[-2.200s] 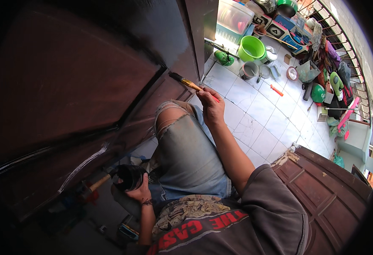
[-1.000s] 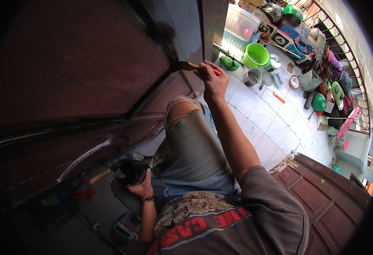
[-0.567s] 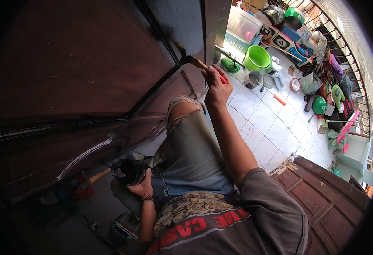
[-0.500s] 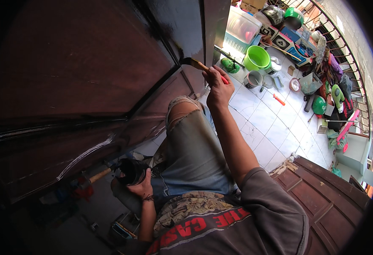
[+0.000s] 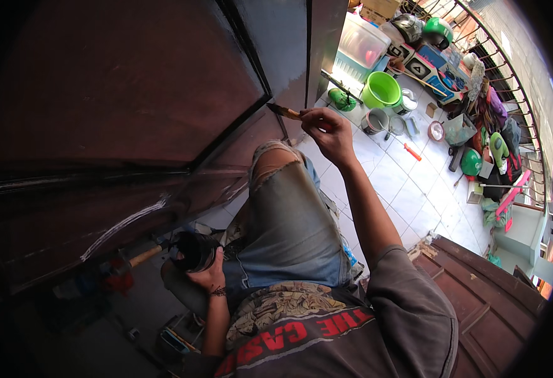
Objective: The person paints a wooden door with dark paint using a brush. They repeatedly dip the brush into a paint can and apply paint to the door's surface and edges.
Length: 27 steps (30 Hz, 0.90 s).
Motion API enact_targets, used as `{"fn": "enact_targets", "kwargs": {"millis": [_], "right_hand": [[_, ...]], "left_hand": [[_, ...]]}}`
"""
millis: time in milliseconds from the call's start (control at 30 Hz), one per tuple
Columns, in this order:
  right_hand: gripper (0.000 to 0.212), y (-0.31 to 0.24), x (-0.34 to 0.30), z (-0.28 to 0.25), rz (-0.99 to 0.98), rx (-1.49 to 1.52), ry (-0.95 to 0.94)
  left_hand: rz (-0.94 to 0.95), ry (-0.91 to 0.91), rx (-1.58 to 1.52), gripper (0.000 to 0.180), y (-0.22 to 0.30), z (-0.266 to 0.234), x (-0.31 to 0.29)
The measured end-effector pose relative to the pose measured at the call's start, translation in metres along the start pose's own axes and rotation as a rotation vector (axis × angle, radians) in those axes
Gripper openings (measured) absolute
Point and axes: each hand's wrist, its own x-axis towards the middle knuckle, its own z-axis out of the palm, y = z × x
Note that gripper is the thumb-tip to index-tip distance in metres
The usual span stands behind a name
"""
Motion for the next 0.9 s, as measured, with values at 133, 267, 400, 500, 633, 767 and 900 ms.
{"fn": "enact_targets", "kwargs": {"millis": [133, 267, 400, 500, 633, 767, 900], "right_hand": [[0.013, -0.021, 0.015, 0.015, -0.317, -0.225, 0.014], [0.010, 0.017, -0.004, 0.020, -0.273, -0.387, 0.090], [0.011, 0.000, -0.019, 0.034, -0.060, -0.208, 0.437], [0.012, -0.006, -0.014, 0.055, -0.062, -0.226, 0.579], [0.014, -0.015, -0.016, 0.104, -0.080, -0.203, 0.346], [0.013, -0.021, -0.021, 0.099, -0.098, -0.199, 0.113], [0.011, -0.027, -0.006, 0.057, -0.029, -0.147, 0.122]], "left_hand": [[0.024, 0.008, 0.030, 0.090, -0.003, -0.001, -0.001], [0.036, 0.025, 0.034, 0.089, -0.004, 0.001, -0.002], [0.001, 0.016, 0.006, 0.089, 0.001, 0.001, -0.001], [-0.011, 0.002, -0.014, 0.089, 0.001, 0.002, -0.001], [-0.059, -0.010, -0.055, 0.089, -0.014, 0.000, -0.002], [0.009, 0.040, -0.029, 0.091, -0.012, 0.001, -0.004], [-0.010, 0.017, 0.007, 0.093, -0.006, 0.000, -0.002]]}}
